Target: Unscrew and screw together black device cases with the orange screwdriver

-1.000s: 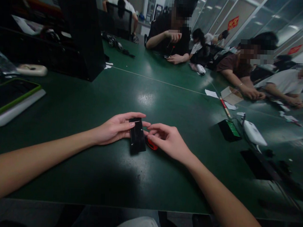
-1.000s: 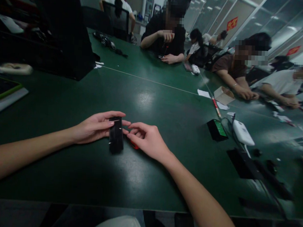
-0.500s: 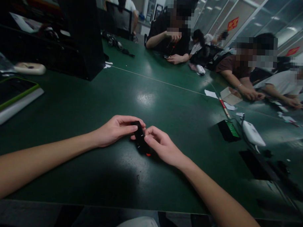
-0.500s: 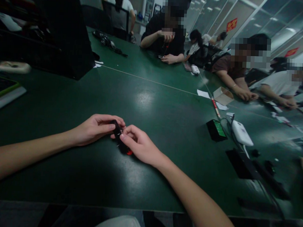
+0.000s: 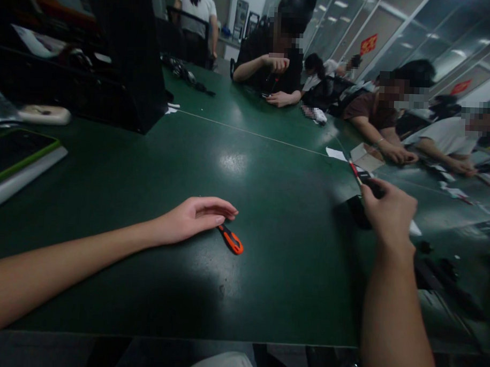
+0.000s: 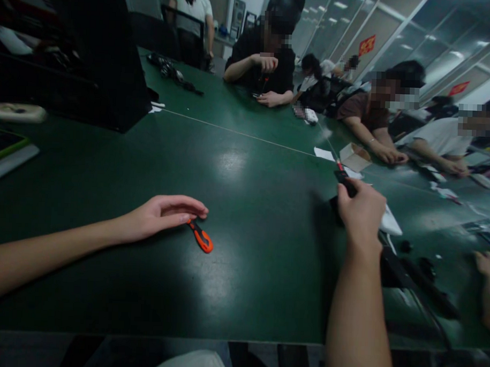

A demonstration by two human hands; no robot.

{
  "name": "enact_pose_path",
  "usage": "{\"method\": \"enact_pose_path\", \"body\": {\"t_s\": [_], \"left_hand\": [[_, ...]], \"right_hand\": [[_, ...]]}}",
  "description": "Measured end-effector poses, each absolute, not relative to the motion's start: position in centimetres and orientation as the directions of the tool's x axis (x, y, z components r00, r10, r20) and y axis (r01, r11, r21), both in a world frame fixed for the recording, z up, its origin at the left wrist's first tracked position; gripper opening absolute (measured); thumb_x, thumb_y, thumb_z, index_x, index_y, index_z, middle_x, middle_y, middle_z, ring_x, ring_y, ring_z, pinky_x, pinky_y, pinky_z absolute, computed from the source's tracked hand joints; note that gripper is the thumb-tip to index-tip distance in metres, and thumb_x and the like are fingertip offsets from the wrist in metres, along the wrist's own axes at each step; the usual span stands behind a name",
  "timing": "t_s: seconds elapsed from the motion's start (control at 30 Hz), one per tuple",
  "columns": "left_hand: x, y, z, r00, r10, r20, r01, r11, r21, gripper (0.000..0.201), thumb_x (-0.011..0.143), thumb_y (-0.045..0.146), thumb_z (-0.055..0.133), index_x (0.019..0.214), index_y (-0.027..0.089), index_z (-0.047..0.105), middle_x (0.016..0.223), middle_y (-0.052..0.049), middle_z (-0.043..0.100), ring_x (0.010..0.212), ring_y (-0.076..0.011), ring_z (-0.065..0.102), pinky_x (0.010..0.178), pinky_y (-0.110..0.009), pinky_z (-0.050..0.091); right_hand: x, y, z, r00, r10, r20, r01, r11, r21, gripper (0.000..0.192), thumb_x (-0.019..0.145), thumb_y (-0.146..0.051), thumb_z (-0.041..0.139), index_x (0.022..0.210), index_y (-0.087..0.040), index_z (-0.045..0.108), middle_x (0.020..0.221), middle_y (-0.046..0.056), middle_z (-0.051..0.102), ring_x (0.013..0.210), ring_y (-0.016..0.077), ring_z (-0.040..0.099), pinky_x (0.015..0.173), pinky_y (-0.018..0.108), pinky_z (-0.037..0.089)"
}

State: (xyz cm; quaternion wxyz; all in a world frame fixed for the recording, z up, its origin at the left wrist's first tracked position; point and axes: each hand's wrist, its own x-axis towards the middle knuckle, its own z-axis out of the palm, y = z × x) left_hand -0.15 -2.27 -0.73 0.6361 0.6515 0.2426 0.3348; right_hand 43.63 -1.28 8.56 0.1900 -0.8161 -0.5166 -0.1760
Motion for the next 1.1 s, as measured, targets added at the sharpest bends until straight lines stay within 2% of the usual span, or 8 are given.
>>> {"method": "enact_pose_path", "body": {"t_s": [0.1, 0.27, 0.53, 0.83, 1.1], "left_hand": [[-0.2, -2.2, -0.7, 0.661, 0.74, 0.122, -0.078, -0.094, 0.993, 0.026, 0.094, 0.024, 0.066, 0.12, 0.017, 0.07, 0.122, -0.01, 0.074, 0.116, -0.0224, 0.069, 0.108, -0.042, 0.053], [-0.2, -2.2, -0.6, 0.653, 0.747, 0.123, -0.056, -0.114, 0.992, 0.026, 0.095, 0.024, 0.065, 0.119, 0.016, 0.07, 0.12, -0.01, 0.075, 0.114, -0.0225, 0.07, 0.106, -0.042, 0.053], [-0.2, -2.2, -0.7, 0.664, 0.737, 0.127, -0.059, -0.118, 0.991, 0.026, 0.095, 0.025, 0.065, 0.119, 0.016, 0.07, 0.118, -0.01, 0.075, 0.112, -0.0223, 0.07, 0.104, -0.041, 0.055], [-0.2, -2.2, -0.5, 0.683, 0.72, 0.123, -0.053, -0.12, 0.991, 0.025, 0.095, 0.025, 0.065, 0.117, 0.016, 0.071, 0.117, -0.009, 0.074, 0.112, -0.0221, 0.069, 0.105, -0.041, 0.053], [-0.2, -2.2, -0.4, 0.692, 0.711, 0.128, -0.041, -0.139, 0.989, 0.024, 0.095, 0.025, 0.064, 0.117, 0.016, 0.071, 0.118, -0.01, 0.074, 0.113, -0.0225, 0.069, 0.105, -0.041, 0.052]], "right_hand": [[47.7, -1.7, 7.4, 0.513, 0.762, 0.394, 0.847, -0.524, -0.088, 0.043, 0.092, -0.034, 0.061, 0.125, -0.009, 0.074, 0.117, 0.023, 0.074, 0.115, 0.038, 0.068, 0.1, 0.045, 0.047], [48.8, -1.8, 6.1, 0.554, 0.782, 0.286, 0.82, -0.572, -0.024, 0.044, 0.093, -0.039, 0.061, 0.127, -0.015, 0.073, 0.118, 0.02, 0.075, 0.118, 0.036, 0.066, 0.1, 0.042, 0.047], [48.8, -1.7, 6.1, 0.609, 0.751, 0.254, 0.771, -0.636, 0.029, 0.046, 0.095, -0.043, 0.055, 0.129, -0.016, 0.071, 0.123, 0.02, 0.073, 0.121, 0.0371, 0.065, 0.099, 0.043, 0.049], [47.6, -2.2, 6.8, 0.678, 0.709, 0.193, 0.715, -0.698, 0.05, 0.046, 0.094, -0.047, 0.053, 0.131, -0.025, 0.07, 0.129, 0.015, 0.071, 0.119, 0.0383, 0.066, 0.088, 0.043, 0.054], [47.9, -2.2, 6.6, 0.693, 0.694, 0.194, 0.689, -0.717, 0.107, 0.047, 0.094, -0.052, 0.051, 0.131, -0.029, 0.069, 0.13, 0.016, 0.07, 0.12, 0.0401, 0.065, 0.084, 0.045, 0.056]]}}
